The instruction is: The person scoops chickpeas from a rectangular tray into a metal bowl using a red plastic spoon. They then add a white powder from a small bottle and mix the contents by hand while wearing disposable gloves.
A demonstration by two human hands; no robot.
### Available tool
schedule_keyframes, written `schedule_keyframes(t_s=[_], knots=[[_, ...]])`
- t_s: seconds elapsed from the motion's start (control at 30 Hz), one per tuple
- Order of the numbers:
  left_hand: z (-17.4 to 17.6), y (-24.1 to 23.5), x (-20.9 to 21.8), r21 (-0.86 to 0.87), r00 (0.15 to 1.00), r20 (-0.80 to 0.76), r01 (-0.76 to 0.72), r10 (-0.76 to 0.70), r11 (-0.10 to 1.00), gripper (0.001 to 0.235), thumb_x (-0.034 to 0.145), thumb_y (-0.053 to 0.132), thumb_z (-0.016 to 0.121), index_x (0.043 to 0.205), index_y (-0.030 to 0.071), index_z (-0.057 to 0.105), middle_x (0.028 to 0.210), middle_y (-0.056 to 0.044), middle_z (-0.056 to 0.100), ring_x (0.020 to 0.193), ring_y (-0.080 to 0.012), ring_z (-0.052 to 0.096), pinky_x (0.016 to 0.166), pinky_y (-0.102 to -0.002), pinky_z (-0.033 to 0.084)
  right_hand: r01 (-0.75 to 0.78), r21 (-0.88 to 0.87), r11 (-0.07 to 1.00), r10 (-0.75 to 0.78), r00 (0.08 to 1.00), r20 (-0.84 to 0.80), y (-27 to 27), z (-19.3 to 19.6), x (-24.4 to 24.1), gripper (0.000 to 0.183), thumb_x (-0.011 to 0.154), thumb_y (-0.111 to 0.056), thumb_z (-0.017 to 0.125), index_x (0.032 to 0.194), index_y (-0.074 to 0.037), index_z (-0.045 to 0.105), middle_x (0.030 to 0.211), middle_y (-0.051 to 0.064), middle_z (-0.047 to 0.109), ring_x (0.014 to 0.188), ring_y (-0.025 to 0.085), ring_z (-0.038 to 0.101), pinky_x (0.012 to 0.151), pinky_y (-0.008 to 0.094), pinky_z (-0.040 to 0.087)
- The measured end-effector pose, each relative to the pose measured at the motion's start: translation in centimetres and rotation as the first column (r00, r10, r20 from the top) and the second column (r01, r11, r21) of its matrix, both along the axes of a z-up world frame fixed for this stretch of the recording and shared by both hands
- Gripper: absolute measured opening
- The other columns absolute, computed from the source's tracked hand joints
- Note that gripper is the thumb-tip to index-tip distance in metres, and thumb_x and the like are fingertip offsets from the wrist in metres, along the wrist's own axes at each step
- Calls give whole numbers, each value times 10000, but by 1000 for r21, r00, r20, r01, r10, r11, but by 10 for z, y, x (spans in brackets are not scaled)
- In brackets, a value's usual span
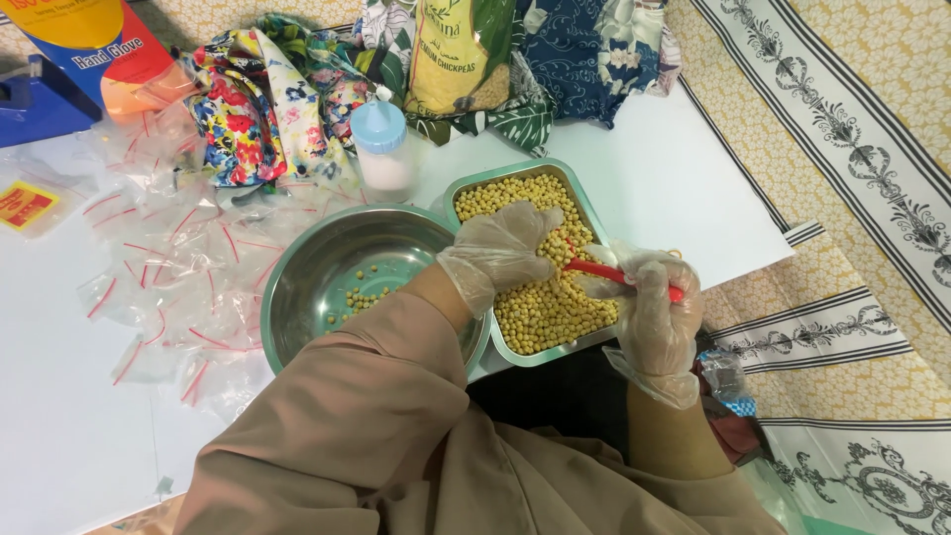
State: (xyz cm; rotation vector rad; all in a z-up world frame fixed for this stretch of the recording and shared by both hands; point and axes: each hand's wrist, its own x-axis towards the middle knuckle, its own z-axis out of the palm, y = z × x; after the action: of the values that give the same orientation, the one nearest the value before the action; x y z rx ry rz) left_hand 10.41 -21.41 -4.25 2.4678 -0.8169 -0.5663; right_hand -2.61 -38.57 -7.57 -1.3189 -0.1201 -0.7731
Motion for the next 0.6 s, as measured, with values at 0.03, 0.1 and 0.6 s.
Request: schedule_keyframes(t_s=[0.03,0.1,0.6], knots=[[14,2,-8,0,1000,-1,-1,1,1000,819,794,448,687,1558,306,429,1170,-58,670,951,-307,733,785,-432,588,-1,0,1000,1,1000,-1,-1,-3,-1,233,1100,-208,516,932,-53,472,876,131,589,654,248,725,553,372,694],[42,8,-23,-49,989,-76,-133,129,990,706,780,375,704,1433,140,574,1115,-87,704,990,-286,732,805,-412,581,25,50,998,-23,999,-40,-3,-9,-3,200,1076,-174,550,948,-27,508,873,157,586,656,285,727,537,380,696],[49,17,-39,-130,990,-9,-142,142,981,564,776,345,737,1291,125,668,1053,-73,709,1000,-308,735,846,-396,586,58,-33,998,-54,994,92,23,24,-12,197,1057,-149,567,941,-7,492,944,196,628,818,258,696,608,401,662]])
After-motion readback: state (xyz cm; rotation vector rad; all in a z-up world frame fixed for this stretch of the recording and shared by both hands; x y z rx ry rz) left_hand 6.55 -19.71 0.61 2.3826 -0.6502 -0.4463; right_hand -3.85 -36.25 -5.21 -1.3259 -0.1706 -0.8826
